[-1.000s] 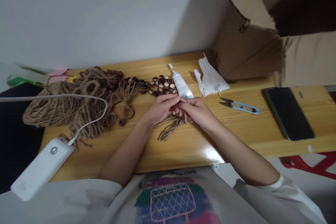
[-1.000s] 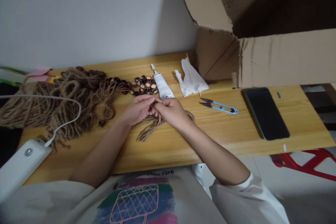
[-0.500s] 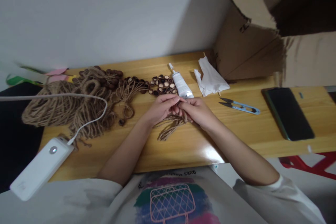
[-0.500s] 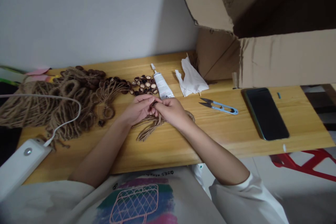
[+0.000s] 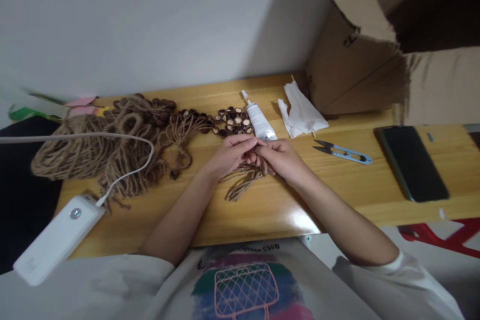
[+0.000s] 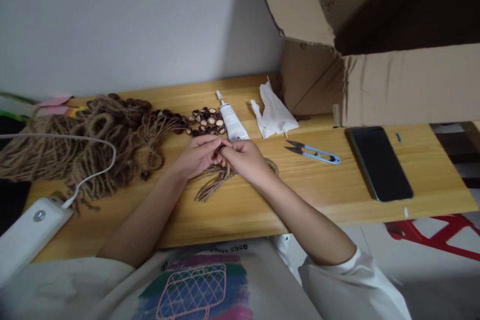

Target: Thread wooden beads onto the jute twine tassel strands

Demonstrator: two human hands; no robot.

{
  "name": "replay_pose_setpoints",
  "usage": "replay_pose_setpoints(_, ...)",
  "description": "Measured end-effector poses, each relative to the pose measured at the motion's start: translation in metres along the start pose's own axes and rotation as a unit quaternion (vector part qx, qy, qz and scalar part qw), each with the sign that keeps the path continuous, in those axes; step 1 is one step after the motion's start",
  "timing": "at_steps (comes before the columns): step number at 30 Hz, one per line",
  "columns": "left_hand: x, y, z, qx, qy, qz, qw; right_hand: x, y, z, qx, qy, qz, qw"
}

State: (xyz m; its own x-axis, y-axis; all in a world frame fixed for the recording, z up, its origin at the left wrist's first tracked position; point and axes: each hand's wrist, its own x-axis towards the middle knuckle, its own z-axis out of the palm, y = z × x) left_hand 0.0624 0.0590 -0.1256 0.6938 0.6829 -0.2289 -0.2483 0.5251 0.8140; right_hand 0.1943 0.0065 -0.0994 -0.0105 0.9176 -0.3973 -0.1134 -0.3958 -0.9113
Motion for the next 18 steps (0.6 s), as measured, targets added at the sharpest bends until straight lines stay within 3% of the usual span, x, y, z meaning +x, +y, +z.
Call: replay_pose_setpoints(18,-0.0013,0.0001,-0.0012,-0.001,-0.019,-0.014,1.000,-0.0019,0.0021,-0.0023,-0.038,-0.012,-0.013,0.999)
